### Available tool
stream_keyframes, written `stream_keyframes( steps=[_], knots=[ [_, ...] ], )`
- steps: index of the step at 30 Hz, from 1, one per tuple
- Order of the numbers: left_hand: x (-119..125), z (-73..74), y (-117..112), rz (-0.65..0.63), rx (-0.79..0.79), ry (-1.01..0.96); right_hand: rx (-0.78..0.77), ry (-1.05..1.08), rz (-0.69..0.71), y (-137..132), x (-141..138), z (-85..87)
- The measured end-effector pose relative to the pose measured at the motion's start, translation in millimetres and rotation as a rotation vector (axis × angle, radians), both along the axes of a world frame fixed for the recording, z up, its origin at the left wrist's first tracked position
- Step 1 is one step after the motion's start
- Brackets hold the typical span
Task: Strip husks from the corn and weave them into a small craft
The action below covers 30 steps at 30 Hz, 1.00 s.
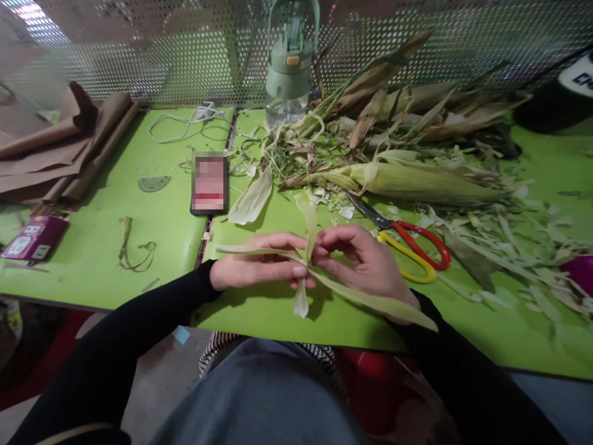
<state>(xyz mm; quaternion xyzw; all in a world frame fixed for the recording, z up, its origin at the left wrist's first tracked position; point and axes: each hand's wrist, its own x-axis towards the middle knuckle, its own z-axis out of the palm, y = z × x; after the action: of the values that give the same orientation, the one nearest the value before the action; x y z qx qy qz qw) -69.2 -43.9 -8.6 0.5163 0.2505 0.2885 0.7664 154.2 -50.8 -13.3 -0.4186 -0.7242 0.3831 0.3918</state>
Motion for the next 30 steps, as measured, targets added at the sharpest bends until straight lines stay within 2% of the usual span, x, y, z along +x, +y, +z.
stream_keyframes(
  steps=[3,5,9,11,13,16,19,21,23,26,28,30],
  knots=[
    [6.3,-4.5,0.5,0.163,-0.076,-0.012,0.043,-0.041,-0.151,9.4,5.6,1.3],
    [8.5,-6.9,1.8,0.281,-0.124,-0.026,0.125,-0.182,-0.166,15.6,9.6,2.9],
    [9.7,-8.4,6.2,0.372,-0.224,-0.056,0.089,-0.432,0.18,18.9,8.7,-0.1],
    [10.4,-9.0,9.3,0.412,-0.251,-0.085,0.016,-0.392,0.315,15.8,5.6,-3.7],
    [11.2,-10.4,12.6,0.457,-0.273,-0.123,-0.072,-0.272,0.359,11.8,3.3,-6.8],
    [11.3,-12.8,15.5,0.46,-0.299,-0.151,-0.168,-0.144,0.239,7.7,1.5,-8.7],
    [10.2,-14.1,15.4,0.426,-0.304,-0.177,-0.119,-0.123,0.01,7.1,-0.9,-9.3],
    [9.8,-14.3,14.7,0.404,-0.303,-0.196,-0.044,-0.123,-0.08,7.6,-2.9,-10.2],
    [10.2,-14.2,14.3,0.388,-0.308,-0.199,0.062,-0.158,-0.098,7.6,-4.8,-11.3],
    [12.1,-13.5,13.4,0.385,-0.297,-0.188,0.312,-0.318,0.002,6.2,-7.3,-12.1],
    [13.5,-12.7,11.9,0.396,-0.272,-0.171,0.533,-0.461,0.103,4.6,-9.4,-12.4],
    [14.4,-11.8,9.5,0.413,-0.236,-0.144,0.756,-0.545,0.135,2.6,-11.7,-12.9]
  ],
)
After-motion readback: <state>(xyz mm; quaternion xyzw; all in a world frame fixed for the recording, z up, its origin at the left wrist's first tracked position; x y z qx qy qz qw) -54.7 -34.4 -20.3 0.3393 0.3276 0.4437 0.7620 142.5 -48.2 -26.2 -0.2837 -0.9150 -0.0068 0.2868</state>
